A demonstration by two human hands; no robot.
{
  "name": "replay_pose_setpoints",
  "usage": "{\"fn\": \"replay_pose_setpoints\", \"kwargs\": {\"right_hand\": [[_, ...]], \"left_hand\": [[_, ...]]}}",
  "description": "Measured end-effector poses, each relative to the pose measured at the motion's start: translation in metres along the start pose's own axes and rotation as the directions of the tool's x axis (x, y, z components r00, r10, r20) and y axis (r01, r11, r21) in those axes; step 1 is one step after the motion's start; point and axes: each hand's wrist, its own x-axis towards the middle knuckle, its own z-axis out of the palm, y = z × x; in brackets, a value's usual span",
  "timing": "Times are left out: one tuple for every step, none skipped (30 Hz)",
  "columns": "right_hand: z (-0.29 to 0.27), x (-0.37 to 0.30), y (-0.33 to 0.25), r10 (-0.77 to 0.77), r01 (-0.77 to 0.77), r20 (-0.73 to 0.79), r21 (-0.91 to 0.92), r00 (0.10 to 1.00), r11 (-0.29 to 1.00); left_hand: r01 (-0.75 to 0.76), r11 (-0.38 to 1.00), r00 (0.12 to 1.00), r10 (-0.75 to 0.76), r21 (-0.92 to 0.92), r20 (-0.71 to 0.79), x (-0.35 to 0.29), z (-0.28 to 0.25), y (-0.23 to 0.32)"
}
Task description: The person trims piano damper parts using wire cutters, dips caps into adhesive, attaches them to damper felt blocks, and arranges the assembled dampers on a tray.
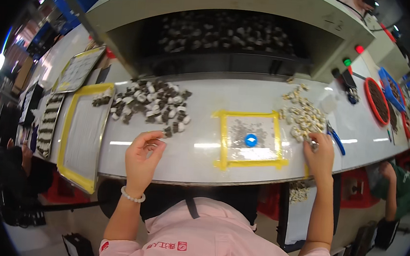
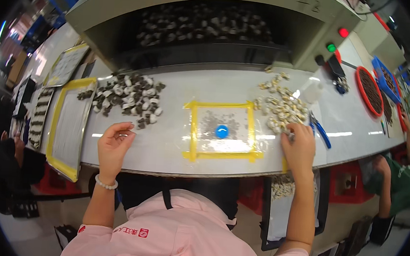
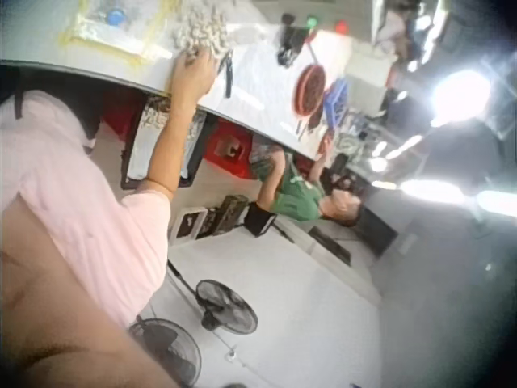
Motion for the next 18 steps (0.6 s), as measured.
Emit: {"fn": "replay_pose_setpoints", "kwargs": {"right_hand": [[0.004,0.000,0.002,0.016,-0.016,-0.005,-0.017,1.000,1.000],[0.009,0.001,0.004,0.018,-0.017,0.011,-0.046,1.000,0.999],[0.007,0.001,0.002,0.010,-0.010,0.020,-0.045,1.000,0.999],[0.005,0.002,-0.002,0.069,-0.068,0.021,-0.036,0.997,0.997],[0.003,0.001,-0.003,0.129,-0.128,0.024,-0.029,0.991,0.991],[0.002,-0.001,0.000,0.114,-0.114,0.021,-0.007,0.993,0.993],[0.001,-0.004,-0.004,0.113,-0.112,0.026,-0.014,0.993,0.994],[0.000,-0.006,-0.011,0.205,-0.208,0.034,0.194,0.978,0.959],[-0.001,-0.010,-0.017,0.296,-0.295,0.060,0.393,0.953,0.871],[0.001,-0.014,-0.023,0.300,-0.300,0.063,0.387,0.952,0.872],[0.004,-0.019,-0.030,0.290,-0.309,0.119,0.503,0.950,0.807],[0.006,-0.024,-0.037,0.280,-0.321,0.166,0.606,0.946,0.728],[0.009,-0.026,-0.049,0.286,-0.329,0.169,0.603,0.943,0.727],[0.011,-0.027,-0.063,0.293,-0.352,0.206,0.682,0.934,0.642],[0.012,-0.029,-0.070,0.294,-0.371,0.243,0.750,0.924,0.548],[0.016,-0.033,-0.064,0.247,-0.357,0.262,0.750,0.933,0.557],[0.018,-0.033,-0.065,0.248,-0.363,0.268,0.747,0.931,0.556],[0.019,-0.033,-0.066,0.207,-0.361,0.297,0.767,0.932,0.530]], "left_hand": [[0.013,1.000,1.000,-0.013,0.013,-0.022,0.000,-0.006,-0.004],[-0.046,0.967,0.999,0.049,0.250,-0.005,0.001,-0.007,-0.007],[-0.113,0.880,0.994,0.107,0.461,0.039,0.003,-0.004,-0.008],[-0.053,0.882,0.999,0.047,0.469,0.024,0.003,-0.001,-0.006],[-0.043,0.882,0.999,0.042,0.470,0.013,0.006,0.003,-0.007],[-0.196,0.797,0.978,0.200,0.571,0.057,0.011,0.008,-0.010],[-0.335,0.678,0.931,0.343,0.654,0.120,0.017,0.013,-0.013],[-0.307,0.691,0.945,0.305,0.654,0.122,0.021,0.017,-0.008],[-0.306,0.695,0.946,0.300,0.650,0.124,0.026,0.015,-0.011],[-0.294,0.675,0.954,0.254,0.677,0.161,0.031,0.013,-0.014],[-0.284,0.651,0.959,0.206,0.704,0.196,0.034,0.011,-0.017],[-0.290,0.656,0.957,0.204,0.696,0.207,0.037,0.008,-0.019],[-0.268,0.700,0.961,0.150,0.662,0.231,0.039,0.004,-0.021],[-0.241,0.739,0.962,0.097,0.629,0.256,0.041,0.001,-0.022],[-0.237,0.741,0.962,0.090,0.628,0.257,0.039,0.000,-0.023],[-0.058,0.954,0.973,-0.012,0.293,0.231,0.035,0.000,-0.024],[0.144,0.985,0.963,-0.118,-0.092,0.243,0.031,-0.001,-0.025],[0.151,0.984,0.962,-0.125,-0.092,0.243,0.028,-0.002,-0.021]]}}
